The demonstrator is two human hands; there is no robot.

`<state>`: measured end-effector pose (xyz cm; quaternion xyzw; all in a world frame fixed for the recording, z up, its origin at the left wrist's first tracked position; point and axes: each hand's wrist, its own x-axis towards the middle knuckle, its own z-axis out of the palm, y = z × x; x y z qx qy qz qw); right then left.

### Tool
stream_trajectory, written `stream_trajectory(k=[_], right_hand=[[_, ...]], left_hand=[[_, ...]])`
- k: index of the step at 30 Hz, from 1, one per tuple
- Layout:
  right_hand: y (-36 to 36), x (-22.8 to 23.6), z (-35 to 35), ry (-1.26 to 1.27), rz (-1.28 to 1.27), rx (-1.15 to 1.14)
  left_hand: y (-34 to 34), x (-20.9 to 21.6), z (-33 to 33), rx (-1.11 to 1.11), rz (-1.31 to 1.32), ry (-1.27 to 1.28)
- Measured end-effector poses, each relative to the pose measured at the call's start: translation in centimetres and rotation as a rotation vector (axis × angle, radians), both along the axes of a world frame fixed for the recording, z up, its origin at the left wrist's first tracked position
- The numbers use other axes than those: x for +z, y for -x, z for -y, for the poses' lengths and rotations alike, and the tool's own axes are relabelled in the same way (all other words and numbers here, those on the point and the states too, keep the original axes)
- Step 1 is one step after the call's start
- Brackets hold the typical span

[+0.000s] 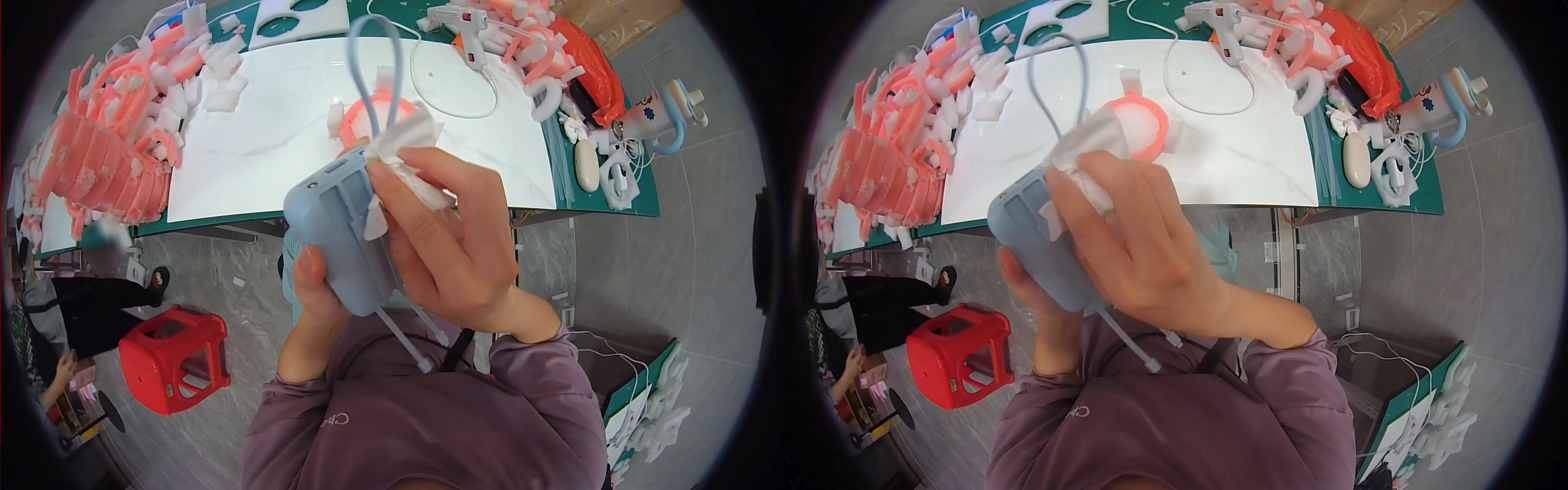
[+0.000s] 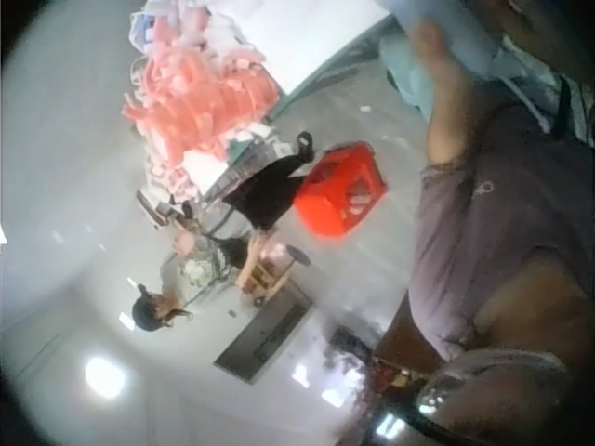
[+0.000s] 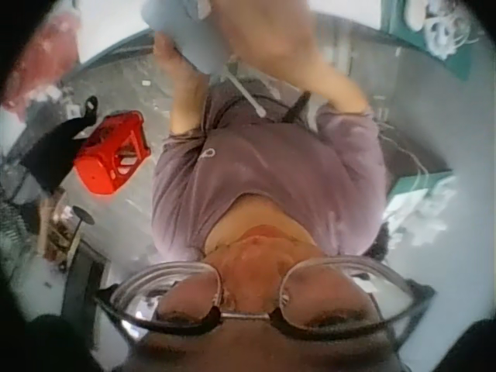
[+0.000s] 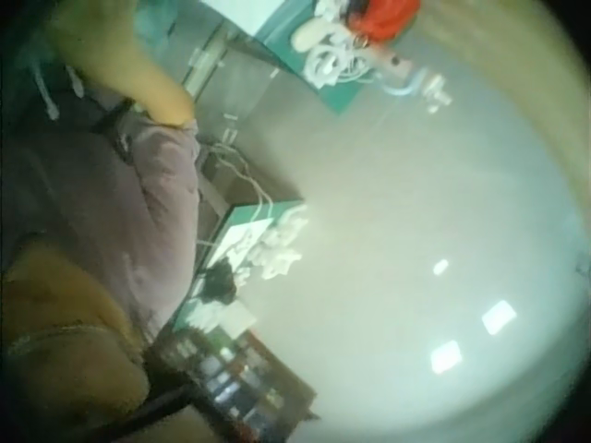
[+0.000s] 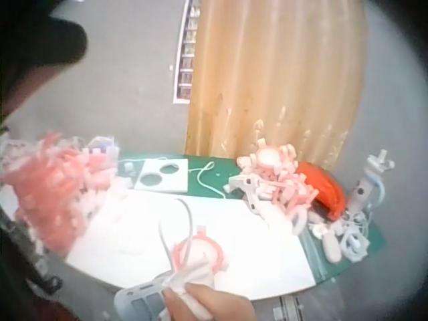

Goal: The recorder uses a white cloth to wipe down and clean a light blue power bank.

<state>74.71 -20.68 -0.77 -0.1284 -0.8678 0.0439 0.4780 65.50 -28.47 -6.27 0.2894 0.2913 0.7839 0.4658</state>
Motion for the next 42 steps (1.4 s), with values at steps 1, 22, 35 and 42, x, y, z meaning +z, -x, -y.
stream_trajectory(k=[1,22,35,42], right_hand=[[0.0,-0.1,0.3,0.000,0.000,0.003],[-0.8,-0.5,-0.2,-0.118,0.050,0.152],[-3.1,-3.7,0.6,0.098,0.091,0.322],[-4.9,-0.1,-0.7,0.309,0.153,0.494]], left_hand=[[0.0,0.3,-0.1,0.003,0.000,0.000],[0.3,-0.1,0.1,-0.085,0.026,0.075],[1.3,0.4,-1.2,0.038,0.112,-0.002],[0.3,-0.4,-1.4,0.268,-0.218,0.019]])
